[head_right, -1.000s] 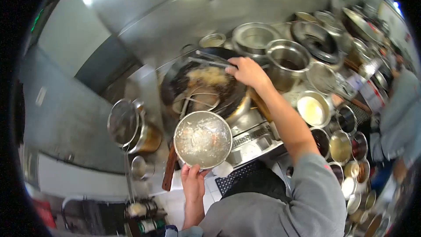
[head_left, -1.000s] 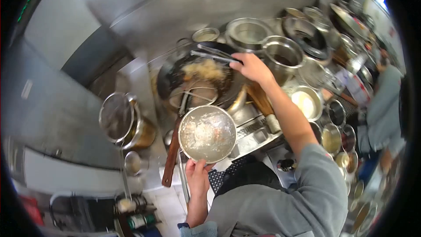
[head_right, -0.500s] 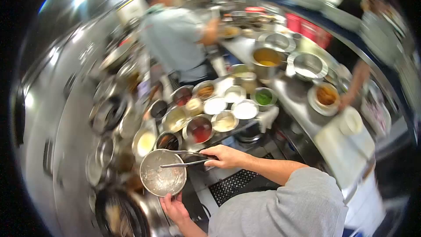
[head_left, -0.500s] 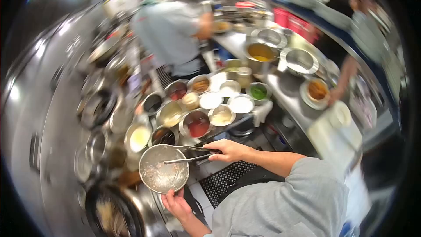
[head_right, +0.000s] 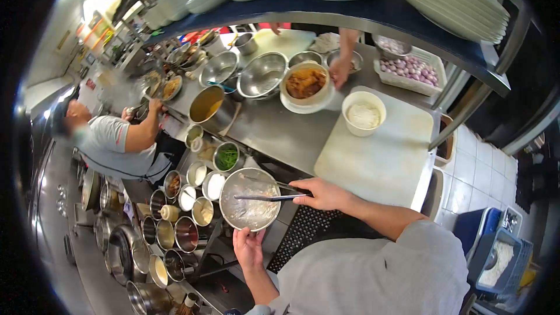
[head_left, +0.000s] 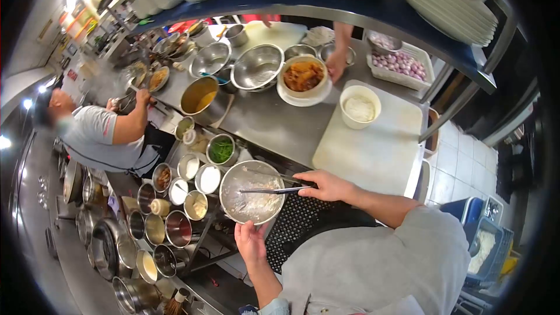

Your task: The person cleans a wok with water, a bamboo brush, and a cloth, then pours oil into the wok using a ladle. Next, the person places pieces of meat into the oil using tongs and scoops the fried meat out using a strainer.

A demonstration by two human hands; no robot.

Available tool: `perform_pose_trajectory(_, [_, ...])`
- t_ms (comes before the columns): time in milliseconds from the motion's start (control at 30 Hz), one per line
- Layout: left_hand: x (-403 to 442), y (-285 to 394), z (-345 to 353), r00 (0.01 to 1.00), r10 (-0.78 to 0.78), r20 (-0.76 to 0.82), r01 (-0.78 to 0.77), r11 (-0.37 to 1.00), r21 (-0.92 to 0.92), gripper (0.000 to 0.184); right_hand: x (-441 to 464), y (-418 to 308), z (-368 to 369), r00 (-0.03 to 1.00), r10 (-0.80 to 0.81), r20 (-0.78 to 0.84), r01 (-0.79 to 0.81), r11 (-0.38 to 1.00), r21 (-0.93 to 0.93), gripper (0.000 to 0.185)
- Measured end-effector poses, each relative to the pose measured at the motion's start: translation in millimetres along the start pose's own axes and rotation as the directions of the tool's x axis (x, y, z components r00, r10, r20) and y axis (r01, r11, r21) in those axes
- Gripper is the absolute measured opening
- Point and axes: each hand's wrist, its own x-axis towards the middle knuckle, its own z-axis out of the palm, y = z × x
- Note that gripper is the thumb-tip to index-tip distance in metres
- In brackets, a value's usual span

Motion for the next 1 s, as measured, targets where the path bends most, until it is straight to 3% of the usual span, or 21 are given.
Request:
perform_pose_trajectory(167, [9.2,-11.1,29.7,0.996,-0.086,0.037,0.084,0.995,0.053,0.035,-18.2,10.6,-28.0,0.992,0.125,-0.024,-0.124,0.991,0.05,0.051])
perform_pose_trajectory(300, [15.4,-11.0,40.8,0.996,-0.08,0.037,0.076,0.994,0.082,0.024,-25.4,13.9,-28.1,0.992,0.07,-0.101,-0.068,0.997,0.027,0.052])
perform_pose_trajectory(500, [13.3,-11.0,38.5,0.996,-0.08,0.038,0.076,0.994,0.082,0.035,-23.2,14.5,-25.6,0.995,0.099,0.004,-0.099,0.995,0.033,0.053])
perform_pose_trajectory(600, [11.7,-7.6,41.6,0.997,-0.071,0.009,0.07,0.995,0.072,0.026,-21.1,12.7,-21.0,0.998,0.042,-0.037,-0.041,0.999,0.017,0.052])
perform_pose_trajectory(800, [15.7,-9.9,30.7,0.998,-0.057,0.021,0.055,0.996,0.071,0.024,-19.2,2.2,-21.7,0.997,0.08,0.001,-0.08,0.996,0.026,0.052])
perform_pose_trajectory(900, [18.0,-12.2,26.8,0.997,-0.064,0.031,0.063,0.997,0.055,0.024,-21.1,4.8,-18.6,0.997,-0.006,-0.081,0.005,1.0,-0.016,0.047])
perform_pose_trajectory(1000, [17.3,-10.8,33.1,0.996,-0.077,0.038,0.075,0.996,0.056,0.024,-24.6,-6.0,-24.5,0.993,0.087,-0.078,-0.088,0.996,-0.002,0.054])
